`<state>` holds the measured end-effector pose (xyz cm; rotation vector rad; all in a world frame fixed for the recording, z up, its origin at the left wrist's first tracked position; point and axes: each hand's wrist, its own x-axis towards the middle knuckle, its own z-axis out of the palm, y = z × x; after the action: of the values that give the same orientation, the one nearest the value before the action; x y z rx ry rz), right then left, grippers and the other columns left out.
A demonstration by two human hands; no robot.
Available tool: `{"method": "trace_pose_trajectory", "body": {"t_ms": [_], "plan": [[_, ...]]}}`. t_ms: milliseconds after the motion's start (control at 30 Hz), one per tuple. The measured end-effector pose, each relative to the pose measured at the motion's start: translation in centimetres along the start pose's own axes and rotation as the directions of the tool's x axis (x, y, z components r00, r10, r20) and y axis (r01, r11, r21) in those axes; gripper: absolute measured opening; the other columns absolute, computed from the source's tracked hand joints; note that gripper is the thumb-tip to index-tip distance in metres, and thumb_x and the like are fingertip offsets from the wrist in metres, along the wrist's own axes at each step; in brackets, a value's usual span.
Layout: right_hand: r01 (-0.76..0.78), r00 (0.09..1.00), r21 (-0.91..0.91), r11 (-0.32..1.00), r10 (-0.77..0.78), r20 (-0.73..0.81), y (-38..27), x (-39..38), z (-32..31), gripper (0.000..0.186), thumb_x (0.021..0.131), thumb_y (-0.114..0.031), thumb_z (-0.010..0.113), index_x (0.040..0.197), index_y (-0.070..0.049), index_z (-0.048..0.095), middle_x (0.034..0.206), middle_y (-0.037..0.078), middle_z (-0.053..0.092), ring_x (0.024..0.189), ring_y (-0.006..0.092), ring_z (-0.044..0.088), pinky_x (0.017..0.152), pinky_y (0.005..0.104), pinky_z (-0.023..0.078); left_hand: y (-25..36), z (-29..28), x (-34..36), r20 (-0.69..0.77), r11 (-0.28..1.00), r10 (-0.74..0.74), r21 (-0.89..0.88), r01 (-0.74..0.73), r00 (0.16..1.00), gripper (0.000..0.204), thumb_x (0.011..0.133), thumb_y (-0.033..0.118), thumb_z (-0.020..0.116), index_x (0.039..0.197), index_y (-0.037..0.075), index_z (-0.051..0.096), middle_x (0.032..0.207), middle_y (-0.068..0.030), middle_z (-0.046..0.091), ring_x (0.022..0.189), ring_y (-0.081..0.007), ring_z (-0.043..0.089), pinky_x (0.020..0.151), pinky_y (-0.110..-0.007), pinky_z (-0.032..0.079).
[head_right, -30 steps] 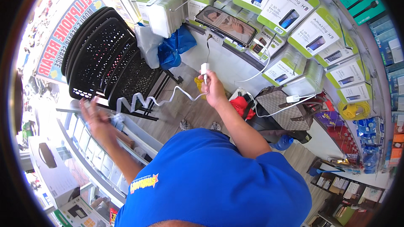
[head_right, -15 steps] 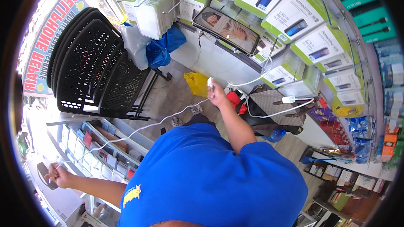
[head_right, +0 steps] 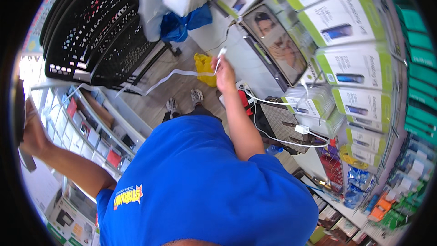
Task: The person picks a charger box from a shelf, walks outside, then re-enters the shop. They open the box, remove a charger and cable, plug the cable into a wall socket, and connect it to a smartphone to test charging. Finally, they place the charger and cable into a blue plastic bag.
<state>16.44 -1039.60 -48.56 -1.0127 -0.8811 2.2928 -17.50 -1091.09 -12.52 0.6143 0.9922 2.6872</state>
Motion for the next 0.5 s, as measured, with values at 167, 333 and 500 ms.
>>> {"method": "trace_pose_trajectory", "body": {"t_ms": [167,333,500], "plan": [[0.086,0.976,0.053,0.995,-0.073,-0.205,-4.6,4.6,2.6,0.031,0.102,-0.029,0.071,0.11,-0.001,0.062,0.104,0.012,0.065,0.093,0.0213,0.066,0.086,0.0319,0.057,-10.4,1.4,-7.5,-0.222,0.96,-0.187,0.166,0.227,0.957,0.029,0.115,0.02,0.045,0.123,-0.004,0.059,0.075,0.0046,0.035,0.069,-0.0093,0.034,0.081,-0.029,0.039],[0.103,0.961,0.081,0.991,-0.078,-0.267,-5.2,10.1,0.2,0.032,0.103,-0.028,0.069,0.115,0.001,0.06,0.102,0.011,0.064,0.093,0.0211,0.066,0.082,0.0317,0.059,-15.5,1.0,-14.1,-0.476,0.828,-0.182,0.398,0.395,0.861,0.037,0.113,0.032,0.051,0.118,-0.001,0.066,0.087,-0.0012,0.051,0.087,-0.0132,0.05,0.084,-0.03,0.041],[0.169,0.943,0.073,0.983,-0.14,-0.301,-5.8,12.3,-0.6,0.034,0.106,-0.032,0.064,0.117,-0.001,0.059,0.102,0.009,0.065,0.09,0.0184,0.067,0.081,0.0284,0.06,-13.3,-1.9,-19.4,-0.596,0.803,-0.135,0.402,0.44,0.791,0.037,0.111,0.034,0.056,0.123,0.001,0.067,0.101,-0.0049,0.066,0.105,-0.0166,0.062,0.101,-0.036,0.045]]}}
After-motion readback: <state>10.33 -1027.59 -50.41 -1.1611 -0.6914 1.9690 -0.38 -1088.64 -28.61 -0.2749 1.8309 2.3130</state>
